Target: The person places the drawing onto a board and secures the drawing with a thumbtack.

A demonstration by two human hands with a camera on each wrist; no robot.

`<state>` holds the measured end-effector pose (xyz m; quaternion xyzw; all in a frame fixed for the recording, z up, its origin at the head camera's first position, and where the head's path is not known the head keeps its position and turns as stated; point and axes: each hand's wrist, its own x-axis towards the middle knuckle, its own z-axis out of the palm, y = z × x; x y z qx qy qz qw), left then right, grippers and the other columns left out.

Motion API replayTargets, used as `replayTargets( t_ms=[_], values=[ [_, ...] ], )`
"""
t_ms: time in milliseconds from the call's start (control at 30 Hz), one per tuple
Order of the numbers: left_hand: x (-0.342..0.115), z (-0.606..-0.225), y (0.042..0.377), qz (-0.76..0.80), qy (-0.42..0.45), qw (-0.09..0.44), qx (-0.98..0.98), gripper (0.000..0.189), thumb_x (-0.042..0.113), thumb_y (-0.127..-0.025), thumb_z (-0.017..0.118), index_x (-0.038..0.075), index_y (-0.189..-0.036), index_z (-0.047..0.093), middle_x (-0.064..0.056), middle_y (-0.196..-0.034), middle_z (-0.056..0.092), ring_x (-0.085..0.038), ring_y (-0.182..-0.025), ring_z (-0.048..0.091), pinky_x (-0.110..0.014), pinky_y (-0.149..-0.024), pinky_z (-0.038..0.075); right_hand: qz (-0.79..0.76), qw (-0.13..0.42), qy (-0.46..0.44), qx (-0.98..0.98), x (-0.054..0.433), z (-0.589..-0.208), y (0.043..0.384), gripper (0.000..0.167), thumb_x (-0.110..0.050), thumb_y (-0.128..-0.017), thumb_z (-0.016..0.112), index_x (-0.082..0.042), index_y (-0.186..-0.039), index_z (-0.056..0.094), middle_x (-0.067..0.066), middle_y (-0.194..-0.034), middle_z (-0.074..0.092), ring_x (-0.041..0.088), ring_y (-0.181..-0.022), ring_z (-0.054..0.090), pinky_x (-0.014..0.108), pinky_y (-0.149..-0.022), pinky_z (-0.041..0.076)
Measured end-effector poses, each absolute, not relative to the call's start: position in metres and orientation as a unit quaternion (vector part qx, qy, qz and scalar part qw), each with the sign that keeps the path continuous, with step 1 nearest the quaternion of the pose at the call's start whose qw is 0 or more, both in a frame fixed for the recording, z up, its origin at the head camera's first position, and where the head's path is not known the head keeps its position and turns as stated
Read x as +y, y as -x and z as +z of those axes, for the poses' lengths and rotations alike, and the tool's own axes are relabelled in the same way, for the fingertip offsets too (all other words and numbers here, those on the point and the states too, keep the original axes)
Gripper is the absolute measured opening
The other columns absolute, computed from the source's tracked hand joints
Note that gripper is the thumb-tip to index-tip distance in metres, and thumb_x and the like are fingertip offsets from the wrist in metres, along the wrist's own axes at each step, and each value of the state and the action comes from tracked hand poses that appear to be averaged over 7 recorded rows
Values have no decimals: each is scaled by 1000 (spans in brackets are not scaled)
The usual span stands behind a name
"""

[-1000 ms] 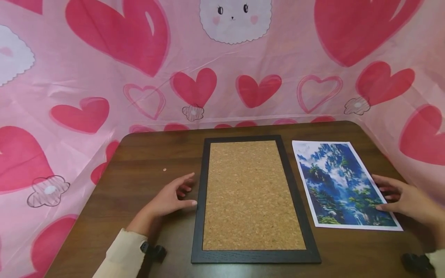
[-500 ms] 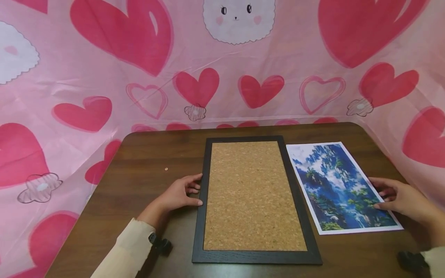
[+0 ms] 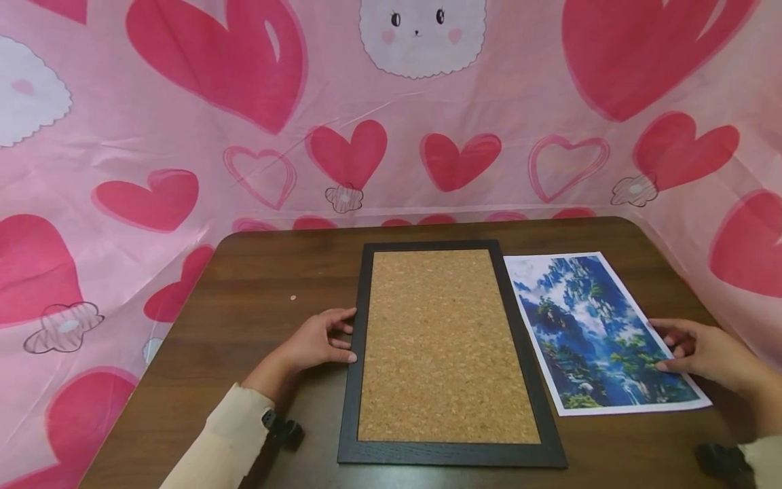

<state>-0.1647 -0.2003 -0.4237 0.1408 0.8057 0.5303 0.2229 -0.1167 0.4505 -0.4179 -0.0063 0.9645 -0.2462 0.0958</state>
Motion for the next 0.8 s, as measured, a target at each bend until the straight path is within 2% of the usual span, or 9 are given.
replayTargets(
  t_ms=[267,433,567,733,800],
  values=[
    [-202,-424,165,525,-139,224,809,87,8,-74,85,0,-147,39,-23,-128,49,-29,-94,69,-35,-80,56,-236,111,-32,965,450,-416,117,63,-31,-68,88,12,-108,64,5,-80,59,22,-73,51,24,-57,45],
    [-201,-423,165,527,-143,225,807,87,8,-73,86,-1,-147,39,-23,-129,48,-29,-95,69,-35,-80,56,-234,107,-31,966,451,-414,115,52,-24,-75,84,12,-108,66,6,-80,66,22,-72,54,22,-56,48],
    [-201,-423,165,528,-144,228,805,87,7,-73,85,-1,-147,39,-23,-130,48,-29,-96,69,-35,-80,56,-237,84,-23,968,453,-413,111,45,-19,-81,80,12,-110,66,16,-84,69,20,-71,58,20,-55,49],
    [-202,-423,166,529,-145,229,804,87,6,-74,85,-1,-147,38,-23,-132,46,-29,-96,68,-34,-81,56,-275,29,-23,961,454,-415,103,44,-21,-85,77,12,-113,66,29,-96,68,3,-69,58,17,-55,50],
    [-201,-423,167,529,-145,229,804,87,6,-74,85,-2,-147,38,-23,-132,46,-29,-96,68,-35,-80,56,-290,5,-27,957,455,-416,101,43,-22,-87,76,11,-113,66,28,-97,69,-5,-67,54,16,-55,49]
  ],
)
